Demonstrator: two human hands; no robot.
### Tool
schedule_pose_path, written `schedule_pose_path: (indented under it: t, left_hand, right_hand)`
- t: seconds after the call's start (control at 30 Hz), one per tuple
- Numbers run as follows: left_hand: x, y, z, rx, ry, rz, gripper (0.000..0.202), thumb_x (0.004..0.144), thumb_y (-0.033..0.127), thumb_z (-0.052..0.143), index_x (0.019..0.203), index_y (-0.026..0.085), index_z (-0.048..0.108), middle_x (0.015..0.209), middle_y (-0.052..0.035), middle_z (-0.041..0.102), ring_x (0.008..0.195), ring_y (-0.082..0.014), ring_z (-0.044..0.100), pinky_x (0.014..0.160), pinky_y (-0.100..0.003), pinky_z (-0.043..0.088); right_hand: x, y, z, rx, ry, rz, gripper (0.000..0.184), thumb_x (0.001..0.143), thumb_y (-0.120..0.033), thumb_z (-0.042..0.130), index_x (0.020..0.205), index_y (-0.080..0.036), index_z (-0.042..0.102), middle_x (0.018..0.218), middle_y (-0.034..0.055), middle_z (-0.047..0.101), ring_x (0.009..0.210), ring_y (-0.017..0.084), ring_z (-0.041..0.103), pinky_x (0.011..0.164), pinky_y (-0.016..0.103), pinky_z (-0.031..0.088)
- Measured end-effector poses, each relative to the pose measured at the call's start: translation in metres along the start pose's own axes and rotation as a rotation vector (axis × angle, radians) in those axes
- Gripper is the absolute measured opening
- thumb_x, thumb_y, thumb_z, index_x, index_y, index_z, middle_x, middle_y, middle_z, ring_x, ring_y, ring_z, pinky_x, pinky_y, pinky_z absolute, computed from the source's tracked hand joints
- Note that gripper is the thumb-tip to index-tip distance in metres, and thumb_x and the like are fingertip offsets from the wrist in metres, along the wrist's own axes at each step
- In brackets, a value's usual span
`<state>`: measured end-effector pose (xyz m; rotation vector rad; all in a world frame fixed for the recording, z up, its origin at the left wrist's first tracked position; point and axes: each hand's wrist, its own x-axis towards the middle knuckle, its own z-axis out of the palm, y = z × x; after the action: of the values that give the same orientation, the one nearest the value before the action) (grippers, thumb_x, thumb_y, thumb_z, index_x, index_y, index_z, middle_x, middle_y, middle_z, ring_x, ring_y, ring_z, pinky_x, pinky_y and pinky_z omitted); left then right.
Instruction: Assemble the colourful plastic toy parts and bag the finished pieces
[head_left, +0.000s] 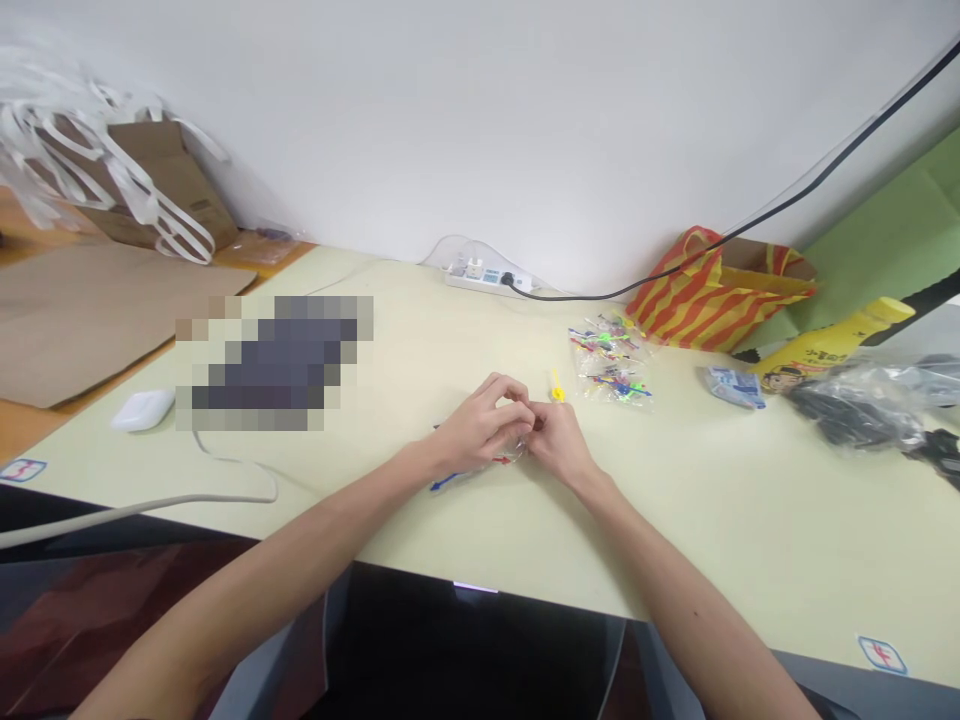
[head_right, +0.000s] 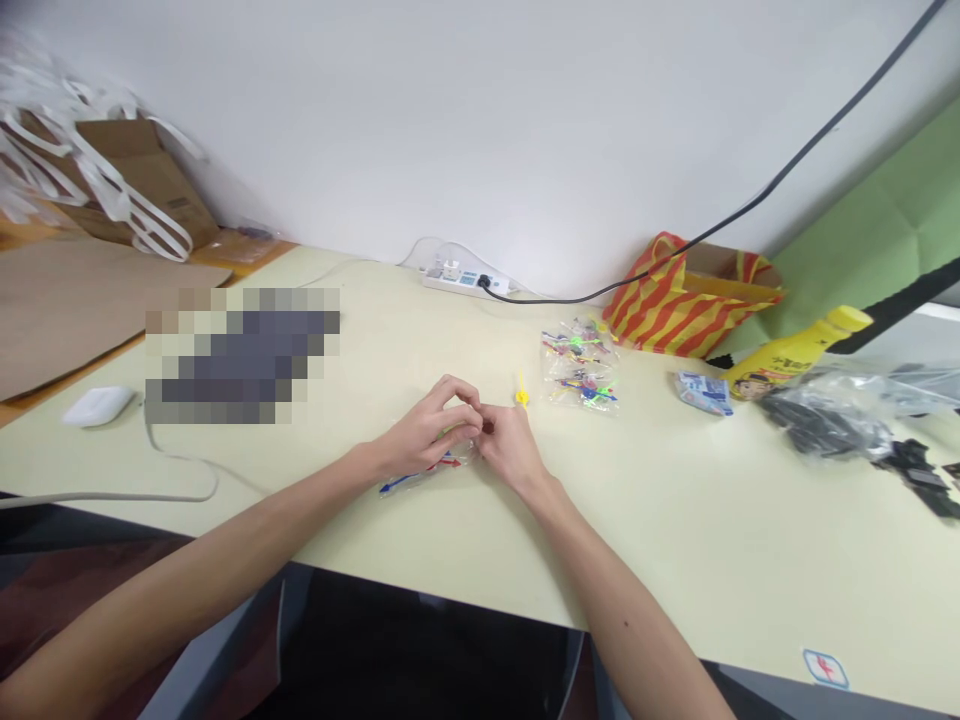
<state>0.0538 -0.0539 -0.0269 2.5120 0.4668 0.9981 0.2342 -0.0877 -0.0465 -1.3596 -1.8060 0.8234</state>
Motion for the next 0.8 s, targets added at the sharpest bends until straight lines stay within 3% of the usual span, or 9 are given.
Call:
schedule_pose_path:
  t: [0.17, 0.27, 0.33, 0.4, 0.47, 0.53, 0.6, 0.67, 0.8]
  left_hand:
    - [0.000, 0.002, -0.001, 0.004, -0.026, -0.008, 0.018, 0.102, 0.026, 0.049, 0.100, 0.019, 0.065, 0.109, -0.0108, 0.056, 0.106, -0.0223, 0.051, 0.095, -0.039, 0.049]
    - [0.000, 0.001, -0.001, 0.011, -0.049, -0.002, 0.019, 0.102, 0.026, 0.049, 0.099, 0.019, 0.066, 0.109, -0.0114, 0.057, 0.106, -0.0228, 0.050, 0.094, -0.039, 0.049]
    - [0.001, 0.001, -0.002, 0.018, -0.061, 0.002, 0.018, 0.102, 0.027, 0.050, 0.099, 0.019, 0.066, 0.110, -0.0116, 0.058, 0.106, -0.0230, 0.050, 0.095, -0.040, 0.048]
    - [0.001, 0.002, -0.004, 0.024, -0.063, 0.000, 0.018, 0.103, 0.026, 0.049, 0.100, 0.019, 0.066, 0.111, -0.0115, 0.058, 0.107, -0.0229, 0.051, 0.096, -0.040, 0.048]
    - [0.001, 0.003, -0.006, 0.030, -0.064, -0.001, 0.018, 0.103, 0.026, 0.049, 0.101, 0.019, 0.065, 0.111, -0.0115, 0.058, 0.108, -0.0226, 0.051, 0.097, -0.040, 0.048]
    - [0.002, 0.004, -0.007, 0.036, -0.069, 0.004, 0.018, 0.103, 0.025, 0.048, 0.101, 0.019, 0.065, 0.111, -0.0116, 0.059, 0.109, -0.0223, 0.051, 0.098, -0.039, 0.048]
    - [0.002, 0.004, -0.008, 0.044, -0.072, 0.011, 0.018, 0.103, 0.024, 0.049, 0.101, 0.019, 0.065, 0.111, -0.0115, 0.059, 0.109, -0.0222, 0.052, 0.098, -0.039, 0.048]
    - [0.002, 0.004, -0.008, 0.053, -0.067, 0.015, 0.017, 0.103, 0.024, 0.050, 0.101, 0.019, 0.065, 0.110, -0.0112, 0.060, 0.108, -0.0222, 0.052, 0.098, -0.040, 0.048]
    - [0.002, 0.002, -0.007, 0.060, -0.059, 0.016, 0.015, 0.102, 0.025, 0.051, 0.100, 0.019, 0.066, 0.110, -0.0113, 0.060, 0.108, -0.0227, 0.053, 0.098, -0.041, 0.048]
  right_hand:
    - [0.000, 0.002, -0.005, -0.021, -0.167, -0.020, 0.020, 0.076, -0.015, 0.049, 0.057, -0.015, 0.056, 0.055, -0.0011, 0.056, 0.055, 0.012, 0.046, 0.055, 0.024, 0.035]
    - [0.000, -0.005, -0.026, 0.070, -0.377, -0.042, 0.020, 0.083, -0.021, 0.051, 0.070, -0.015, 0.066, 0.064, -0.0007, 0.062, 0.061, 0.013, 0.052, 0.059, 0.024, 0.041]
    - [-0.001, -0.008, -0.046, 0.206, -0.477, 0.008, 0.025, 0.090, -0.033, 0.056, 0.089, -0.015, 0.073, 0.075, 0.0030, 0.069, 0.069, 0.016, 0.061, 0.066, 0.027, 0.048]
    - [-0.002, -0.006, -0.066, 0.267, -0.409, 0.077, 0.035, 0.091, -0.045, 0.061, 0.104, -0.015, 0.074, 0.081, 0.0059, 0.072, 0.067, 0.017, 0.064, 0.066, 0.030, 0.051]
    - [-0.002, 0.002, -0.083, 0.212, -0.141, 0.119, 0.042, 0.090, -0.052, 0.061, 0.106, -0.015, 0.073, 0.074, 0.0050, 0.068, 0.056, 0.015, 0.058, 0.056, 0.030, 0.046]
    - [0.000, 0.012, -0.094, 0.007, 0.169, 0.122, 0.042, 0.091, -0.054, 0.060, 0.101, -0.016, 0.074, 0.071, 0.0046, 0.067, 0.056, 0.016, 0.056, 0.058, 0.031, 0.044]
    - [0.002, 0.020, -0.098, -0.263, 0.341, 0.069, 0.038, 0.091, -0.052, 0.061, 0.095, -0.017, 0.075, 0.072, 0.0058, 0.068, 0.067, 0.020, 0.060, 0.069, 0.035, 0.045]
    - [0.004, 0.026, -0.094, -0.469, 0.324, -0.001, 0.035, 0.089, -0.052, 0.065, 0.093, -0.019, 0.076, 0.072, 0.0063, 0.070, 0.079, 0.025, 0.063, 0.080, 0.039, 0.044]
    - [0.006, 0.026, -0.079, -0.625, 0.096, -0.060, 0.037, 0.084, -0.052, 0.073, 0.099, -0.018, 0.074, 0.068, 0.0061, 0.070, 0.084, 0.028, 0.062, 0.086, 0.041, 0.042]
